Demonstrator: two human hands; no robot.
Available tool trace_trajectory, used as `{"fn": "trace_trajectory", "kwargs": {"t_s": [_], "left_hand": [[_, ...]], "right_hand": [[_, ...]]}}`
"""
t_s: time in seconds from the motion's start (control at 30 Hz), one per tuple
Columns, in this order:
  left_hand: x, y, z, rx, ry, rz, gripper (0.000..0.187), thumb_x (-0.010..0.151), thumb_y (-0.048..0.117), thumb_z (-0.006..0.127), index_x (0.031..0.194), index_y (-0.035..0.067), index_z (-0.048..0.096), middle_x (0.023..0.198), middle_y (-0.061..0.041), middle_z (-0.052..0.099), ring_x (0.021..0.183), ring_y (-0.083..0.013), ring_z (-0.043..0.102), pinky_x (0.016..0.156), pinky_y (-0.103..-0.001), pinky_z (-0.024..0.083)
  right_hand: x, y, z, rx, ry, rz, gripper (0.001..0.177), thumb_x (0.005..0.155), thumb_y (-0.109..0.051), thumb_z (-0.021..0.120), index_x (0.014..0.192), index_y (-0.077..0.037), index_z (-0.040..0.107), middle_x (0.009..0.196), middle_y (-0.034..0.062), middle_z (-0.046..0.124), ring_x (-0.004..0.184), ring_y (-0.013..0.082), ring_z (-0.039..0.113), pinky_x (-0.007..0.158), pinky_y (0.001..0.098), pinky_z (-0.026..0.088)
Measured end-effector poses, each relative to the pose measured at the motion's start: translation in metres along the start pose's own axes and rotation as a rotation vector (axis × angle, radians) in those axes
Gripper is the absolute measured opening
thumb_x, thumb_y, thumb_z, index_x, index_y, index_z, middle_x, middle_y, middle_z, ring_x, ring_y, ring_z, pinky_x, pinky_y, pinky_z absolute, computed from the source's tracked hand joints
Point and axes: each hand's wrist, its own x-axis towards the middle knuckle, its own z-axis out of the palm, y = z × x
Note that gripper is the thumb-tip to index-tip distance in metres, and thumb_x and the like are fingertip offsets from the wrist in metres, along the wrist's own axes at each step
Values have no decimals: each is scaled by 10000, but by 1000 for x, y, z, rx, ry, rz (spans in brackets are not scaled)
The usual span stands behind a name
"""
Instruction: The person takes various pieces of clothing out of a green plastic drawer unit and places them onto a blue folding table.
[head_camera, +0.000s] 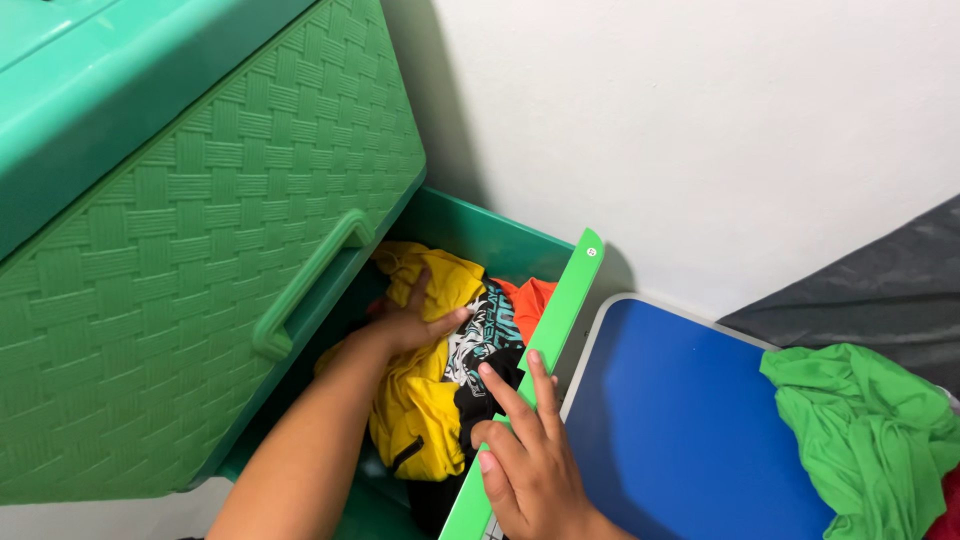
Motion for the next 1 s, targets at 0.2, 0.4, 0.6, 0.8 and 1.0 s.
{"fn": "trace_trajectory", "kwargs": {"t_s": [0.2, 0.4, 0.6, 0.8, 1.0], "left_hand": [[-28, 29, 21, 145, -140, 243, 1398, 682, 809, 662, 1604, 336, -276, 1579, -388, 261, 1523, -516, 234, 1249, -496, 254], [-46, 75, 43, 359, -156, 69, 1322, 917, 463, 748, 1561, 384, -404, 1584, -515, 69, 1469, -654, 126, 1175, -636, 237], [-82, 95, 29, 219, -64, -42, 1181, 903, 320, 744, 1564, 535, -211, 1646, -277, 145, 1502, -470, 263, 1104, -704, 332], [-69, 81, 44, 163, 136, 84, 825, 881, 254, 702, 1576, 438, 296, 1441, -207, 430, 1294, -411, 541, 996, -584, 485], [-75, 75, 39, 152, 379, 281, 701, 797, 245, 747, 1449, 381, 528, 1221, -240, 578, 1098, -431, 654, 875, -504, 559]], "right_hand": [[1, 0, 2, 9, 11, -1, 274, 1019, -214, 416, 947, -63, 633, 1608, 248, 358, 1539, 598, 91, 1196, 745, 90], [0, 0, 4, 9, 0, 21, 262, 1011, -201, 421, 930, -53, 622, 1616, 252, 346, 1536, 603, 76, 1189, 746, 69], [2, -1, 7, 16, 45, 1, 239, 999, -181, 433, 929, -55, 623, 1611, 240, 372, 1545, 595, 77, 1199, 742, 69], [3, -3, 2, 29, 43, 1, 214, 989, -157, 444, 957, -44, 624, 1607, 247, 370, 1539, 602, 99, 1196, 736, 86], [6, -11, -5, 0, 38, 6, 219, 988, -160, 450, 1021, -49, 635, 1598, 236, 383, 1546, 568, 141, 1212, 699, 129]]}}
